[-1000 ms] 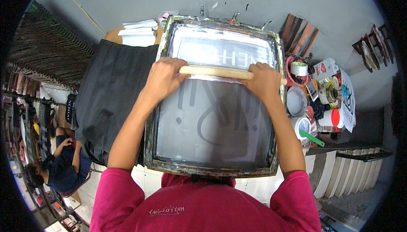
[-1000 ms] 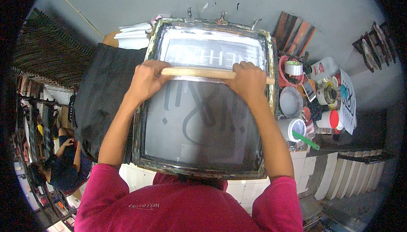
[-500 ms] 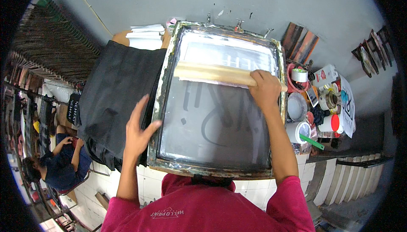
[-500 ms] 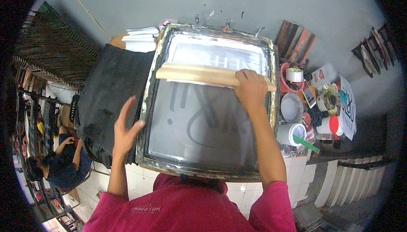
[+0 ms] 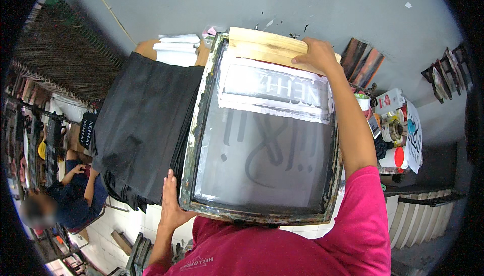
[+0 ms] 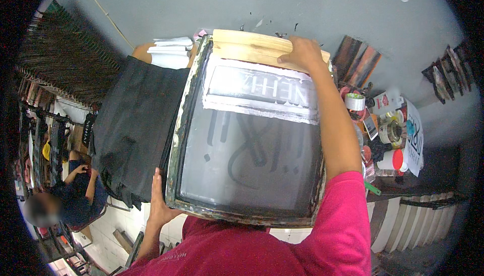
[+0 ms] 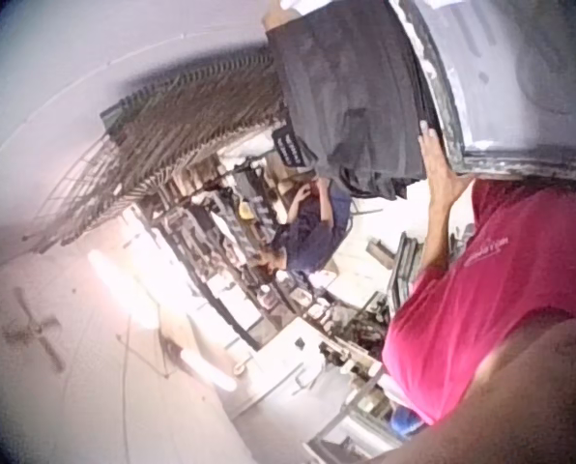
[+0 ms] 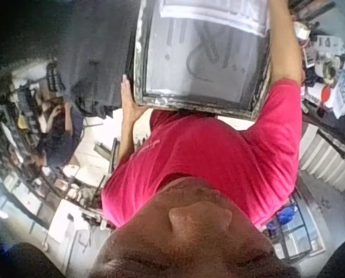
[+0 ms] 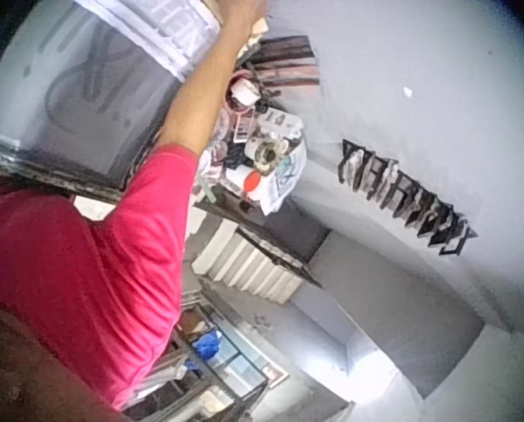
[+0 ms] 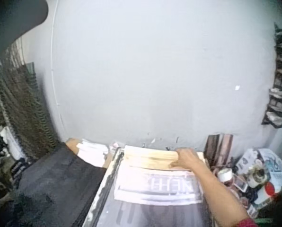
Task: The person performs screen printing on black bags by placing each bag on the printing surface, lowering the screen, and using a squeegee to apply white ink before lifting the screen and stacking the printed bags.
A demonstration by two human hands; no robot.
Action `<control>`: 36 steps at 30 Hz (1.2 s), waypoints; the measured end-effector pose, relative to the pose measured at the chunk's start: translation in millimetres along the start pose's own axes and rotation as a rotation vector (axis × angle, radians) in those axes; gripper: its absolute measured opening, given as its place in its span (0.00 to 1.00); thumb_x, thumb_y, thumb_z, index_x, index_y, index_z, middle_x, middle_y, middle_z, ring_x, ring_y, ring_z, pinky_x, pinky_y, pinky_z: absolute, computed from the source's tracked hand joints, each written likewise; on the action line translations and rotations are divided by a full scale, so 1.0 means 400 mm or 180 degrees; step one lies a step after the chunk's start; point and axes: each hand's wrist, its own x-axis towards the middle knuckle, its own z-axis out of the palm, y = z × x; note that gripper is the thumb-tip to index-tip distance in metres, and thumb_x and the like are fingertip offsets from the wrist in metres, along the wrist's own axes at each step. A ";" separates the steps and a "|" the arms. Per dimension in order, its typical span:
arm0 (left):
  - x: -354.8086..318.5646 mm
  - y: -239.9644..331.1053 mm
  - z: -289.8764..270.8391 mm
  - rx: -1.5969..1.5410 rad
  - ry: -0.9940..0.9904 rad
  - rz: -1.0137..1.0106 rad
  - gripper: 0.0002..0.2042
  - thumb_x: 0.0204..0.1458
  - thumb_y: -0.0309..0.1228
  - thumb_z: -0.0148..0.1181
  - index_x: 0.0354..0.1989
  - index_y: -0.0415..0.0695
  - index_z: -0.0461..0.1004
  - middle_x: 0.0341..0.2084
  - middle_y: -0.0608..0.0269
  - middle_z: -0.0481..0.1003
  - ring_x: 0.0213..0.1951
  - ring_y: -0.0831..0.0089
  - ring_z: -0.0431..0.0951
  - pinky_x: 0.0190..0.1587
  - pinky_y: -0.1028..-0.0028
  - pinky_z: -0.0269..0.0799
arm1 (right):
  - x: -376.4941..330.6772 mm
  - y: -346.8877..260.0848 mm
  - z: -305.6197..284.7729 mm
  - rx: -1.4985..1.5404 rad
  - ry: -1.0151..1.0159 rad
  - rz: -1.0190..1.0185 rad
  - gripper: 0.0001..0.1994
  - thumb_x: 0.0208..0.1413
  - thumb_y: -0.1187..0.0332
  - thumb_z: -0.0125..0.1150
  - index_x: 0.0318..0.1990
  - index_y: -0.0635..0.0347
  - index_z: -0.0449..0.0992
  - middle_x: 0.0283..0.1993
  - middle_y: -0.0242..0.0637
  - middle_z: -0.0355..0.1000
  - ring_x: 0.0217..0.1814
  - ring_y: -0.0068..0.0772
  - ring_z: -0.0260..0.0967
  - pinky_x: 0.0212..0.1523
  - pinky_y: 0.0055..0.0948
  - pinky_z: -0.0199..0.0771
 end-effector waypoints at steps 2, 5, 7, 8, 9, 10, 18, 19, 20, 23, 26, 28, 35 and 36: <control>-0.003 -0.002 0.011 -0.0104 0.0188 0.0025 0.71 0.27 0.45 0.87 0.78 0.41 0.38 0.75 0.33 0.44 0.75 0.39 0.51 0.75 0.46 0.48 | 0.011 0.002 0.010 -0.0075 -0.0010 0.0012 0.36 0.38 0.44 0.79 0.54 0.57 0.79 0.51 0.47 0.80 0.58 0.49 0.75 0.59 0.49 0.67; -0.024 -0.023 0.034 -0.0206 0.0202 -0.0175 0.75 0.23 0.44 0.89 0.77 0.38 0.35 0.77 0.39 0.41 0.75 0.45 0.52 0.75 0.52 0.51 | -0.006 0.004 0.034 0.0058 0.0303 0.0008 0.39 0.42 0.43 0.76 0.59 0.57 0.77 0.57 0.48 0.77 0.63 0.47 0.72 0.62 0.50 0.65; -0.026 -0.022 0.043 -0.0310 0.0376 -0.0125 0.74 0.24 0.44 0.88 0.78 0.40 0.37 0.76 0.35 0.44 0.74 0.41 0.55 0.74 0.50 0.52 | -0.036 0.017 0.021 0.0196 0.0672 -0.0030 0.39 0.46 0.43 0.74 0.62 0.58 0.75 0.60 0.50 0.76 0.65 0.49 0.70 0.64 0.51 0.63; -0.027 -0.023 0.050 -0.0375 0.0452 -0.0084 0.73 0.24 0.44 0.88 0.78 0.41 0.38 0.75 0.34 0.45 0.73 0.39 0.56 0.73 0.48 0.52 | -0.062 0.035 0.006 0.0240 0.0881 -0.0048 0.38 0.49 0.43 0.73 0.63 0.58 0.74 0.60 0.51 0.75 0.66 0.50 0.70 0.66 0.51 0.62; -0.030 -0.031 0.056 -0.0331 0.0574 0.0020 0.74 0.24 0.45 0.88 0.78 0.41 0.37 0.76 0.35 0.45 0.73 0.40 0.55 0.74 0.49 0.52 | -0.093 0.048 -0.017 0.0277 0.1098 -0.0067 0.38 0.51 0.44 0.72 0.64 0.59 0.73 0.61 0.52 0.74 0.67 0.51 0.69 0.67 0.51 0.62; -0.038 -0.046 0.064 -0.0352 0.0719 0.0148 0.75 0.22 0.48 0.88 0.78 0.41 0.37 0.76 0.37 0.44 0.74 0.42 0.54 0.75 0.49 0.50 | -0.134 0.043 -0.062 0.0291 0.1281 -0.0187 0.37 0.53 0.44 0.71 0.64 0.60 0.73 0.62 0.52 0.74 0.67 0.52 0.68 0.68 0.50 0.61; 0.120 0.159 -0.079 -0.1008 0.2602 0.0583 0.72 0.33 0.79 0.62 0.77 0.39 0.36 0.74 0.38 0.50 0.70 0.44 0.62 0.73 0.49 0.55 | -0.653 -0.197 -0.576 0.0612 0.1774 -0.0987 0.25 0.56 0.53 0.70 0.52 0.66 0.79 0.55 0.51 0.77 0.58 0.55 0.73 0.62 0.44 0.67; 0.178 0.204 -0.110 -0.1099 0.2759 0.0710 0.70 0.36 0.80 0.59 0.77 0.39 0.37 0.74 0.38 0.51 0.69 0.44 0.63 0.72 0.49 0.57 | -0.705 -0.218 -0.614 0.0517 0.1715 -0.1082 0.24 0.56 0.55 0.70 0.53 0.65 0.79 0.55 0.51 0.77 0.57 0.51 0.74 0.60 0.41 0.69; 0.236 0.252 -0.148 -0.1173 0.2917 0.0846 0.68 0.38 0.81 0.56 0.77 0.40 0.37 0.73 0.39 0.53 0.69 0.43 0.64 0.71 0.49 0.58 | -0.751 -0.235 -0.649 0.0437 0.1666 -0.1174 0.22 0.57 0.58 0.69 0.54 0.64 0.79 0.54 0.50 0.77 0.55 0.48 0.75 0.59 0.38 0.70; 0.366 0.367 -0.239 -0.2008 0.2912 0.0909 0.60 0.45 0.72 0.62 0.76 0.42 0.42 0.73 0.42 0.55 0.70 0.50 0.63 0.72 0.53 0.57 | -0.810 -0.263 -0.675 0.0370 0.1740 -0.1048 0.20 0.60 0.60 0.67 0.54 0.64 0.79 0.51 0.50 0.78 0.52 0.45 0.77 0.57 0.34 0.72; 0.465 0.369 -0.299 -0.2585 0.2789 0.1201 0.43 0.61 0.55 0.61 0.73 0.41 0.49 0.70 0.46 0.60 0.67 0.60 0.65 0.72 0.58 0.57 | -0.753 -0.255 -0.673 0.0335 0.2053 -0.0891 0.17 0.63 0.60 0.63 0.53 0.63 0.80 0.45 0.47 0.79 0.46 0.43 0.78 0.51 0.33 0.73; 0.540 0.304 -0.237 -0.2546 0.2758 0.0807 0.34 0.67 0.43 0.57 0.73 0.42 0.49 0.64 0.50 0.65 0.59 0.64 0.69 0.68 0.60 0.61 | -0.710 -0.246 -0.724 0.0539 0.2116 -0.0679 0.16 0.64 0.60 0.61 0.52 0.61 0.81 0.44 0.45 0.80 0.43 0.43 0.78 0.48 0.32 0.73; 0.387 0.042 0.050 -0.0508 0.0005 -0.1453 0.41 0.45 0.36 0.70 0.67 0.26 0.63 0.60 0.31 0.71 0.63 0.48 0.73 0.67 0.64 0.65 | -0.604 -0.314 -0.854 0.0174 0.2079 -0.0165 0.38 0.65 0.35 0.49 0.48 0.69 0.83 0.37 0.52 0.80 0.38 0.39 0.77 0.45 0.39 0.78; 0.384 0.035 0.035 -0.0554 0.0064 -0.1574 0.38 0.45 0.35 0.69 0.64 0.26 0.66 0.58 0.33 0.73 0.62 0.49 0.75 0.65 0.64 0.66 | -0.580 -0.296 -0.860 0.0278 0.1933 -0.0014 0.39 0.64 0.33 0.49 0.49 0.69 0.82 0.37 0.51 0.81 0.40 0.38 0.77 0.45 0.40 0.78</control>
